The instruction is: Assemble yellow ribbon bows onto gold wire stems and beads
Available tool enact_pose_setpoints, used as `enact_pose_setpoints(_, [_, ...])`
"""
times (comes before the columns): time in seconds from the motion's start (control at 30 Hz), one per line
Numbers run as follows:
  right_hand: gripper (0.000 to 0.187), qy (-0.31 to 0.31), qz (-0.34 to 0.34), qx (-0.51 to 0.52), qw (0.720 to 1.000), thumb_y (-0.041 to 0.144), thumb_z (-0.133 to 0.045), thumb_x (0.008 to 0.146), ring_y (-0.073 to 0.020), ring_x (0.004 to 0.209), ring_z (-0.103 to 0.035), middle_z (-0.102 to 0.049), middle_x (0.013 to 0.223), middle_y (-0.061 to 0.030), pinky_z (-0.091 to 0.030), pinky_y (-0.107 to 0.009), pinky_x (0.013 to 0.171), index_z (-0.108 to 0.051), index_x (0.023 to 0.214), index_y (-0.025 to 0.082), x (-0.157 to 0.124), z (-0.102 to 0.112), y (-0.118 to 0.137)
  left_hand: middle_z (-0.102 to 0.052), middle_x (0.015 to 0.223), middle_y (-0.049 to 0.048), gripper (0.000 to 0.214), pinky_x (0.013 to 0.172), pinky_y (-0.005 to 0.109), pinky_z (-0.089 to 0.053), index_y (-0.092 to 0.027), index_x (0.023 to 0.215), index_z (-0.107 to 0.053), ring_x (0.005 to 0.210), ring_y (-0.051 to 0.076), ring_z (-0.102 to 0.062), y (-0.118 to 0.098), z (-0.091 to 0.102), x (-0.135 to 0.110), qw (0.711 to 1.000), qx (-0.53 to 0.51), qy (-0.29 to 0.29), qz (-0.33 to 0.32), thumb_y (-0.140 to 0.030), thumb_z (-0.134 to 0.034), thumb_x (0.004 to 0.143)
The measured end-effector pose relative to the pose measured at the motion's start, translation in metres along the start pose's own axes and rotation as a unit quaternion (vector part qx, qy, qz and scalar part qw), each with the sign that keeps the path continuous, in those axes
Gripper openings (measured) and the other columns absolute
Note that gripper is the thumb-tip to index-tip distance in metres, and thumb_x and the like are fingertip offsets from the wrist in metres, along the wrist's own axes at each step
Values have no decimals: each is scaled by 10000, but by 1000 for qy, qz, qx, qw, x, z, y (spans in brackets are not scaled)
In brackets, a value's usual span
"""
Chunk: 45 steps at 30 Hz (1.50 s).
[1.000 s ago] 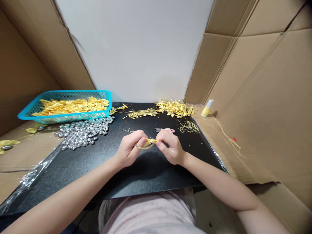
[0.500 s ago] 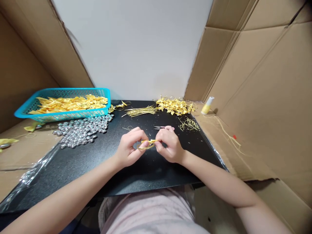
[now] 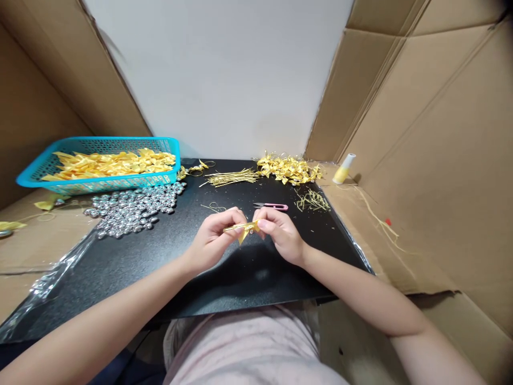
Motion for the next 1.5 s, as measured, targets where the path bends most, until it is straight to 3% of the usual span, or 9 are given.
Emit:
enact_pose_setpoints(0.23, [336, -10, 8, -115, 993, 466, -414, 919, -152, 696, -504, -547, 720, -13, -416, -308, 691, -544, 769, 194, 11, 23, -5, -554, 634, 22, 344, 625, 282, -388, -162, 639, -563, 628, 146, -501, 7, 5, 1, 998, 31, -39, 42, -395, -517, 888])
enact_pose_setpoints(0.37, [289, -44, -17, -463, 885, 435, -658, 794, -257, 985, -497, -628, 1004, -78, -363, -426, 863, -652, 960, 199, 22, 64, -24, -578, 609, 13, 305, 582, 258, -376, -157, 619, -576, 582, 125, -482, 24, 8, 1, 987, 5, -98, 131, -350, -521, 848])
enact_pose_setpoints(0.53, [267, 5, -85, -591, 802, 421, -687, 791, -277, 1008, -497, -631, 1074, -95, -330, -440, 845, -690, 944, 202, 26, 86, -53, -577, 543, 4, 254, 508, 234, -324, -151, 655, -596, 504, 103, -404, 34, 7, 0, 963, -59, -146, 220, -381, -563, 758])
enact_pose_setpoints(0.77, [118, -1, -142, -601, 786, 308, -591, 884, -258, 1004, -516, -626, 1018, -93, -357, -399, 823, -618, 897, 193, 26, 85, -62, -596, 550, 1, 186, 513, 225, -318, -159, 661, -628, 509, 99, -410, 29, 4, 0, 959, -83, -130, 237, -333, -595, 718])
enact_pose_setpoints(0.9, [71, -50, -146, -523, 838, 219, -524, 900, -218, 893, -579, -643, 973, -99, -427, -357, 777, -554, 941, 170, 29, 91, -52, -602, 558, 2, 216, 532, 230, -349, -164, 637, -633, 528, 110, -467, 24, 9, 1, 968, -25, -139, 206, -353, -622, 741])
enact_pose_setpoints(1.03, [72, -110, -16, -437, 892, 236, -485, 904, -178, 799, -618, -650, 908, -66, -482, -306, 701, -517, 936, 180, 24, 90, 1, -604, 568, 9, 262, 520, 222, -361, -154, 626, -624, 537, 114, -499, 15, 13, 0, 970, 26, -164, 180, -380, -631, 758])
enact_pose_setpoints(1.17, [137, -159, 170, -449, 862, 287, -549, 887, -151, 741, -626, -654, 902, -43, -505, -274, 667, -527, 993, 203, -7, 66, 56, -578, 545, 1, 283, 477, 206, -336, -145, 615, -609, 495, 98, -474, 1, 13, -1, 969, 75, -185, 147, -376, -625, 778])
enact_pose_setpoints(1.3, [142, -132, 264, -507, 810, 285, -598, 869, -133, 608, -568, -632, 758, -30, -477, -253, 585, -535, 954, 190, -28, 34, 59, -548, 522, -8, 298, 466, 201, -319, -142, 602, -609, 481, 88, -441, -8, 12, -1, 966, 127, -194, 111, -360, -605, 806])
enact_pose_setpoints(1.5, [149, -133, 309, -528, 780, 312, -535, 920, -143, 573, -537, -627, 701, -41, -438, -267, 561, -528, 963, 170, -28, 25, 43, -535, 507, -12, 302, 462, 200, -310, -146, 596, -601, 472, 84, -411, -4, 10, -1, 966, 147, -185, 102, -344, -586, 824])
Point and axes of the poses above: each hand's wrist, its own x-axis towards the middle knuckle, its own z-axis out of the back of the hand, y = z × x, the point moved 6 cm from there along x, towards the middle knuckle
